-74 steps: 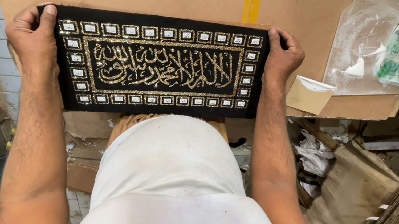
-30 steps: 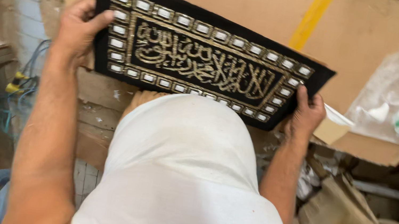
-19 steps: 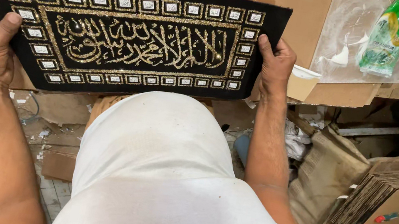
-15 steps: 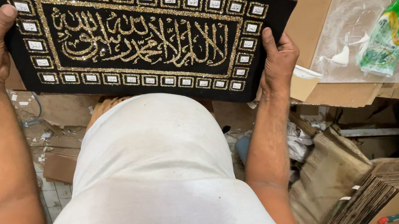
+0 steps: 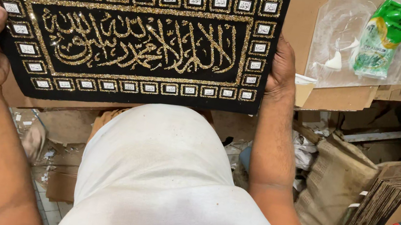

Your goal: The person scoops white adhesive paste from a plastic-wrapped container with a small cardboard spreader and spreads it across a cardboard sheet on the work table. They then lay a black embroidered fabric panel with gold calligraphy onto the pasted cardboard, press it flat, and stack the finished panel with others on the table.

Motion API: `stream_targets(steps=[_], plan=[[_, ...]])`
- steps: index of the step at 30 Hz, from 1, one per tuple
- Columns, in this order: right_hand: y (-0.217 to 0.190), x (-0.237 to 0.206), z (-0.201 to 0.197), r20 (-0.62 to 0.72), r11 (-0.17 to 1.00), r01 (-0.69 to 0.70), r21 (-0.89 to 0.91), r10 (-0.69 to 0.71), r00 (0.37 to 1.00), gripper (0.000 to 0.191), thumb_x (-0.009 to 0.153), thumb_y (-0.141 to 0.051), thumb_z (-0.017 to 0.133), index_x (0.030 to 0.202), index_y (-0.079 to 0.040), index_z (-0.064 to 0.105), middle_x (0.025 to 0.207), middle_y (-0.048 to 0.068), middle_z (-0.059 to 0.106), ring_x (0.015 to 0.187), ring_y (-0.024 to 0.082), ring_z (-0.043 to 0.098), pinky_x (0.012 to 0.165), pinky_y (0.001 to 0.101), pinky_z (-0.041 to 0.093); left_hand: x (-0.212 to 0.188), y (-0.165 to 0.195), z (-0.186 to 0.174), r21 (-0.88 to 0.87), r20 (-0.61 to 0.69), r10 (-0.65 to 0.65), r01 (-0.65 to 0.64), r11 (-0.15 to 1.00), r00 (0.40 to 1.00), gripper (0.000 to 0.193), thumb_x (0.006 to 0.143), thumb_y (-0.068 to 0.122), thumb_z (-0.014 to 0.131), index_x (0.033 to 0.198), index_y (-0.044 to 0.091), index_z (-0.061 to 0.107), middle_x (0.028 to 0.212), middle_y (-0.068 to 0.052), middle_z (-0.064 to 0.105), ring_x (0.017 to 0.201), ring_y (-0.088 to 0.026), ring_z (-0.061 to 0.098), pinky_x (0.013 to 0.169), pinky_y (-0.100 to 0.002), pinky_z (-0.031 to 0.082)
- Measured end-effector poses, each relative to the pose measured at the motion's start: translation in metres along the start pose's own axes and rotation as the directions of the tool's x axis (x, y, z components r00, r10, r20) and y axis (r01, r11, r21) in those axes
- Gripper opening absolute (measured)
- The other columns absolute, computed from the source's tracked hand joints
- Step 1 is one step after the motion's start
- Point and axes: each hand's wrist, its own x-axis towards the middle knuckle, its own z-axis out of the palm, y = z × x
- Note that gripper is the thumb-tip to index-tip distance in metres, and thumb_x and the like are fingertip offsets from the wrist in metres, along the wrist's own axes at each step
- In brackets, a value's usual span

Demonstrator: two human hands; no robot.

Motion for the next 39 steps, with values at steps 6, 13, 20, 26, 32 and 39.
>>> stream_targets(steps=[6, 13, 20, 26, 32, 39], plan=[[0.008, 0.000, 0.005, -0.023, 0.998, -0.030, 0.063, 0.031, 0.999, 0.044, 0.105, -0.035, 0.062, 0.127, 0.002, 0.066, 0.116, 0.018, 0.075, 0.100, 0.028, 0.076, 0.087, 0.0427, 0.064, 0.015, -0.005, -0.015, 0.037, 0.066, 0.040, -0.043, 0.998, 0.997, 0.022, 0.104, -0.004, 0.082, 0.117, -0.004, 0.065, 0.111, -0.015, 0.074, 0.094, -0.019, 0.072, 0.091, -0.031, 0.063], [0.005, -0.015, 0.007, -0.013, 1.000, 0.019, -0.010, -0.019, 1.000, 0.042, 0.108, -0.032, 0.061, 0.133, 0.001, 0.063, 0.122, 0.016, 0.073, 0.109, 0.026, 0.075, 0.096, 0.0421, 0.063, 0.007, 0.006, 0.004, 0.066, 0.042, 0.057, -0.060, 0.996, 0.997, 0.023, 0.104, 0.000, 0.087, 0.118, -0.007, 0.070, 0.107, -0.013, 0.075, 0.089, -0.016, 0.070, 0.084, -0.026, 0.060], [0.001, -0.012, -0.004, 0.018, 0.995, 0.104, -0.014, -0.103, 0.994, 0.034, 0.111, -0.023, 0.058, 0.135, 0.001, 0.063, 0.120, 0.015, 0.074, 0.105, 0.024, 0.075, 0.090, 0.0381, 0.063, -0.009, 0.023, 0.030, 0.133, -0.083, -0.028, 0.039, 0.990, 0.996, 0.026, 0.087, 0.015, 0.086, 0.102, 0.003, 0.069, 0.089, -0.006, 0.076, 0.061, -0.012, 0.062, 0.039, -0.020, 0.036], [0.005, -0.009, -0.011, -0.009, 0.996, 0.090, 0.001, -0.090, 0.996, 0.034, 0.109, -0.026, 0.060, 0.129, 0.001, 0.064, 0.115, 0.014, 0.075, 0.101, 0.025, 0.076, 0.087, 0.0394, 0.065, 0.005, 0.006, 0.003, 0.035, 0.091, 0.062, -0.066, 0.997, 0.994, 0.023, 0.105, -0.002, 0.083, 0.120, -0.007, 0.066, 0.114, -0.016, 0.076, 0.098, -0.020, 0.073, 0.094, -0.031, 0.063], [0.022, 0.013, -0.007, -0.189, 0.780, 0.196, -0.595, -0.373, 0.908, 0.037, 0.109, -0.028, 0.065, 0.132, 0.001, 0.065, 0.121, 0.016, 0.073, 0.108, 0.024, 0.071, 0.093, 0.0370, 0.060, 0.039, -0.011, -0.010, 0.161, 0.026, 0.201, -0.202, 0.966, 0.979, 0.029, 0.104, -0.003, 0.084, 0.128, -0.008, 0.068, 0.106, -0.008, 0.072, 0.091, -0.014, 0.065, 0.089, -0.026, 0.055], [0.084, 0.015, 0.022, 0.170, -0.380, -0.127, -0.916, -0.656, 0.735, 0.055, 0.110, -0.046, 0.053, 0.142, -0.002, 0.058, 0.154, 0.018, 0.051, 0.146, 0.031, 0.044, 0.122, 0.0496, 0.037, 0.016, -0.023, 0.009, 0.954, 0.261, 0.473, -0.298, 0.004, 0.841, 0.070, 0.110, 0.041, 0.081, 0.160, 0.008, 0.046, 0.165, -0.015, 0.042, 0.150, -0.036, 0.040, 0.122, -0.054, 0.029]])
